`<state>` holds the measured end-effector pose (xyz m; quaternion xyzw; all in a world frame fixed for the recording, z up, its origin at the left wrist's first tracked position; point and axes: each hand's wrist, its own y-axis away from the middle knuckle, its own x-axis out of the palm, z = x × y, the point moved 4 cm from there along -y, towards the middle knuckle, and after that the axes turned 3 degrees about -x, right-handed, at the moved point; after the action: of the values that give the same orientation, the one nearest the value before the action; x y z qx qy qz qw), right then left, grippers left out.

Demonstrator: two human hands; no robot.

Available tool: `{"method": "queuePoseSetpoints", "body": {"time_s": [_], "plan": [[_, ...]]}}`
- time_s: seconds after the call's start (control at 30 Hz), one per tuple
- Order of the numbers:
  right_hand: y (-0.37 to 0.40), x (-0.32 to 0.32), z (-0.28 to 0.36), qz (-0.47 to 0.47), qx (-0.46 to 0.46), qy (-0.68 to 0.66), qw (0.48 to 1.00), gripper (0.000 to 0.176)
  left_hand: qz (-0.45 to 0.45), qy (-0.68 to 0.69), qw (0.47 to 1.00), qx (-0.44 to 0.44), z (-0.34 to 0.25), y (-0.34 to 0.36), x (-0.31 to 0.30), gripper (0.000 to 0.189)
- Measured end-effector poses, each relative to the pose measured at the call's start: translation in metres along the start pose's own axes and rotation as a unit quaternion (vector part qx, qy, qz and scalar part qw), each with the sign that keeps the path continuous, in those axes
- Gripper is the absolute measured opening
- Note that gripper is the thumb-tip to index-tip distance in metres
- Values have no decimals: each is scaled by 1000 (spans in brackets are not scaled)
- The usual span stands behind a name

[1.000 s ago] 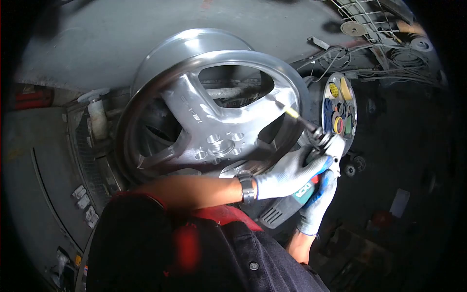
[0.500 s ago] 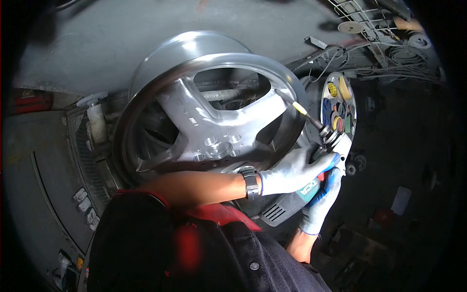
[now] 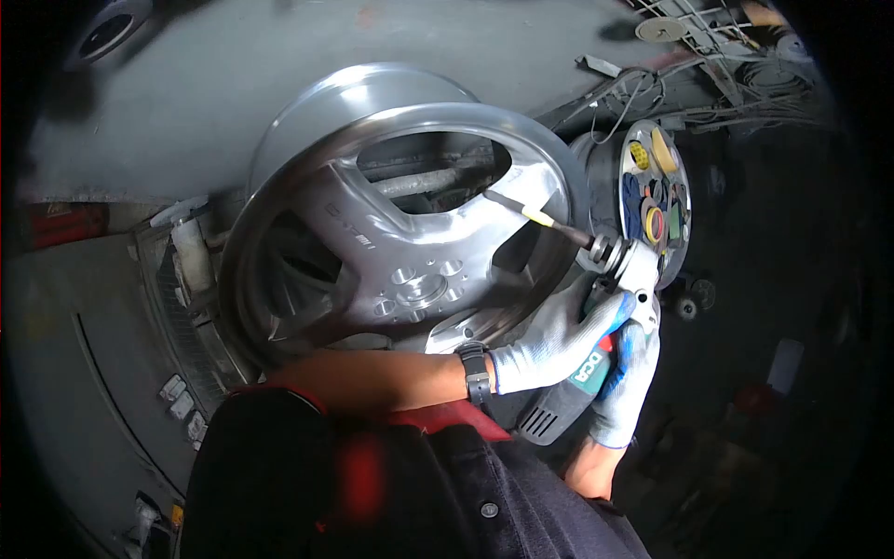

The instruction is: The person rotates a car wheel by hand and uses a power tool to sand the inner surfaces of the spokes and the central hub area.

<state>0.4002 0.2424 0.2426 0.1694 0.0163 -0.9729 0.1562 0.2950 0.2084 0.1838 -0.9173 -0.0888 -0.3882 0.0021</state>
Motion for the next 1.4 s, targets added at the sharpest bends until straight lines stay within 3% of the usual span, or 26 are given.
{"method": "queuePoseSetpoints", "body": {"time_s": [0.03,0.1,0.13,0.17,0.23,0.27,0.3,0.37,0.4,0.43,0.5,0.57,0.63,0.77,0.83,0.87,0.9,0.97,1.1,1.13,1.27,1.4], "plan": [[-1,1,0,12,-5,-3,1000,58,-6,-1,1000,2,-1,0,0,37],[-7,4,1,-17,31,-53,998,56,-3,-279,952,128,-12,2,1,34],[-9,3,-3,-37,25,-82,996,54,51,-157,985,40,-2,-14,-1,32],[-11,2,-2,-39,25,-85,995,54,53,-160,985,39,0,-16,3,32],[-14,3,7,-7,-12,-25,1000,55,27,-17,999,14,1,-20,3,32],[-13,5,9,-6,-1,-37,999,56,15,-137,987,83,-4,-10,3,32],[-14,3,9,-11,0,-39,999,56,20,-139,987,80,-3,-12,5,32],[-18,2,8,32,27,-63,997,57,-8,-20,1000,-12,7,-17,5,35],[-21,0,10,33,50,-68,996,57,-9,-255,965,65,-3,-12,7,47],[-27,0,13,24,23,-41,999,51,-8,-256,965,64,-2,-15,9,47],[-35,-6,5,4,27,-79,997,43,8,-237,968,78,-6,-30,12,59],[-41,-9,6,-2,14,-80,997,37,22,-226,973,40,-11,-35,13,57],[-44,-5,12,-11,14,-85,996,39,9,-238,969,70,-12,-38,13,54],[-37,-1,14,18,18,-67,997,44,-5,-217,975,41,0,-31,11,51],[-31,0,11,29,18,-63,997,49,-75,-174,979,76,-1,-21,10,42],[-30,0,12,37,14,-53,998,51,-110,-153,977,96,-3,-19,7,50],[-30,1,12,36,14,-55,998,51,-109,-156,977,96,-3,-21,6,50],[-27,2,13,20,21,-72,997,53,-22,-9,1000,-9,8,-29,6,30],[-22,2,9,1,5,-62,998,52,14,2,999,-38,5,-29,2,31],[-17,6,9,-2,12,-76,997,52,1,8,1000,-12,4,-22,2,32],[6,14,-7,38,22,-72,996,57,-17,31,999,14,16,8,-13,40],[24,20,-10,72,22,-59,995,59,-11,44,999,-18,14,33,-20,44]]}}
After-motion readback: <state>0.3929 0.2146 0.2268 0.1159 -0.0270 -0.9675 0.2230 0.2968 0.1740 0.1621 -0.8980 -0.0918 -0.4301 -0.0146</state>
